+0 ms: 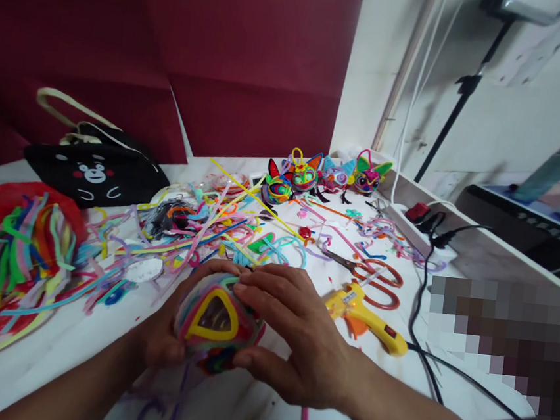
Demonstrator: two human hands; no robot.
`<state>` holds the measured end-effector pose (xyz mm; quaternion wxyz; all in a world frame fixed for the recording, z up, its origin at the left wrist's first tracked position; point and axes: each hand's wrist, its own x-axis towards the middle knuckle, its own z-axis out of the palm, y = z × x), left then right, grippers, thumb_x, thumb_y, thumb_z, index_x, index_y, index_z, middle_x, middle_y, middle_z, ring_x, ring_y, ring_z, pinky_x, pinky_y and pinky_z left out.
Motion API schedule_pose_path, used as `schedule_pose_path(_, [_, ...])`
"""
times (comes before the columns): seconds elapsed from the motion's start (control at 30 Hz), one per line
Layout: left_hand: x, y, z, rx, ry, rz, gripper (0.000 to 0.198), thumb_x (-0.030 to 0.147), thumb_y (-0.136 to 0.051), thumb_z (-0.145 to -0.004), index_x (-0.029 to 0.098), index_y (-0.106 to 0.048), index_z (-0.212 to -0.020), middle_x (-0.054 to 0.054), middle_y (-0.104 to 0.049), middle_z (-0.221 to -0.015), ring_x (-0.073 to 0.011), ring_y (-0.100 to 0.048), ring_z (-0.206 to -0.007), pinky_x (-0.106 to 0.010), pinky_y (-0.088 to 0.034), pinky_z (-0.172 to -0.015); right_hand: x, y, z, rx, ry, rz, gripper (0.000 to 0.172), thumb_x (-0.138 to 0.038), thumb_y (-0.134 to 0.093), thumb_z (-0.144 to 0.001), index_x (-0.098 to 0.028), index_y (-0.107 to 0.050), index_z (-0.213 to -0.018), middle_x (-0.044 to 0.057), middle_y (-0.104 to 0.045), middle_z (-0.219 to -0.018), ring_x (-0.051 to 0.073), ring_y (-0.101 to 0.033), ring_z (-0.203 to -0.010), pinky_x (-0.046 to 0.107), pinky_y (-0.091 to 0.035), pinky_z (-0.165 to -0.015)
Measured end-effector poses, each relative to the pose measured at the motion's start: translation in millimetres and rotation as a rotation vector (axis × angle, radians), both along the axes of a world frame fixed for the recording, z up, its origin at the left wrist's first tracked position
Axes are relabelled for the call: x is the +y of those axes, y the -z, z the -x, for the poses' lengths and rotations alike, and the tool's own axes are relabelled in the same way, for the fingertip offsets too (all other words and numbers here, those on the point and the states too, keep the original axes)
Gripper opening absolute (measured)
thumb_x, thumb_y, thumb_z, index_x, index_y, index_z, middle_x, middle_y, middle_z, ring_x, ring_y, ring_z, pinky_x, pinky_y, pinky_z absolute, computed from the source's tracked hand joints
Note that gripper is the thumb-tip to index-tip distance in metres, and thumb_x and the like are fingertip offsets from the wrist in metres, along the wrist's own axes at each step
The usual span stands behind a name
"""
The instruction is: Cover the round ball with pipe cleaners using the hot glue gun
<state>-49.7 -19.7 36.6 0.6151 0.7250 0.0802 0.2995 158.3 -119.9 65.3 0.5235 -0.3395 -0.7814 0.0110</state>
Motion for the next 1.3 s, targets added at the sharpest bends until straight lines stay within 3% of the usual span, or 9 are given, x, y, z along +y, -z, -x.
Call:
schedule_pose_path(0.2, [-5.6, -9.8, -6.2, -0.146, 0.025, 0.075, 0.078, 0.063, -0.08, -0.063, 0.03, -0.059, -0.13, -0.011, -0.058, -0.128, -0.0358, -0.065, -0.113, -0.049, -0.056, -0.092, -2.2, -3.4, -2.8, 0.046, -0.084, 0.041, 0.045, -0.044, -0.06, -0.098, -0.021, -0.056, -0.135, 0.013, -0.071, -0.122, 0.026, -0.062, -0.121, 0.043, -0.053, -0.103])
schedule_pose_path(0.43, [-12.5, -34.0, -6.2, -0.099, -0.005, -0.022, 0.07, 0.066, -0.08, -0.063, 0.03, -0.065, -0.121, -0.009, -0.063, -0.112, -0.0339, -0.062, -0.11, -0.044, -0.057, -0.086, -4.9, -10.6, -11.3, 0.307, -0.071, 0.186, 0.022, -0.031, -0.056, -0.101, -0.023, -0.066, -0.118, 0.01, -0.069, -0.112, 0.021, -0.066, -0.107, 0.038, -0.057, -0.091])
schedule_pose_path(0.57, [-23.5, -40.4, -5.3, -0.038, -0.016, 0.046, 0.066, 0.058, -0.082, -0.065, 0.032, -0.063, -0.122, -0.008, -0.058, -0.118, -0.0314, -0.064, -0.104, -0.043, -0.057, -0.083, -5.3, -10.6, -10.7, 0.287, -0.141, 0.209, 0.023, -0.032, -0.057, -0.1, -0.019, -0.069, -0.115, 0.01, -0.066, -0.11, 0.02, -0.066, -0.104, 0.037, -0.056, -0.091])
schedule_pose_path(0.97, [-28.2, -44.4, -3.1, 0.042, -0.061, -0.017, 0.062, 0.055, -0.082, -0.066, 0.031, -0.063, -0.121, -0.009, -0.061, -0.117, -0.035, -0.063, -0.11, -0.05, -0.054, -0.094, -8.6, -11.7, -9.9, 0.156, -0.174, 0.147, 0.021, -0.03, -0.058, -0.1, -0.017, -0.07, -0.111, 0.012, -0.065, -0.111, 0.021, -0.064, -0.108, 0.04, -0.055, -0.096])
schedule_pose_path(1.07, [-24.5, -39.2, -4.5, 0.009, -0.051, -0.008, 0.065, 0.06, -0.079, -0.068, 0.029, -0.062, -0.122, -0.009, -0.06, -0.12, -0.0348, -0.061, -0.113, -0.053, -0.049, -0.1, -6.2, -9.4, -8.1, 0.125, -0.159, 0.081, 0.021, -0.028, -0.06, -0.098, -0.014, -0.071, -0.109, 0.013, -0.068, -0.107, 0.023, -0.063, -0.107, 0.043, -0.054, -0.094])
schedule_pose_path(1.2, [-14.0, -26.9, -5.2, -0.074, 0.049, -0.004, 0.077, 0.064, -0.081, -0.06, 0.028, -0.061, -0.125, -0.006, -0.059, -0.119, -0.0314, -0.058, -0.116, -0.049, -0.042, -0.108, -3.4, -5.8, -6.2, 0.123, -0.162, 0.047, 0.022, -0.026, -0.062, -0.096, -0.01, -0.072, -0.109, 0.015, -0.07, -0.106, 0.026, -0.063, -0.105, 0.044, -0.054, -0.092])
schedule_pose_path(1.3, [-8.3, -19.8, -5.0, -0.107, 0.103, 0.027, 0.082, 0.059, -0.085, -0.055, 0.026, -0.061, -0.127, -0.007, -0.058, -0.119, -0.0324, -0.055, -0.119, -0.045, -0.046, -0.105, -2.4, -5.0, -5.9, 0.125, -0.169, 0.06, 0.025, -0.026, -0.063, -0.096, -0.008, -0.072, -0.111, 0.015, -0.07, -0.106, 0.025, -0.064, -0.104, 0.044, -0.053, -0.092])
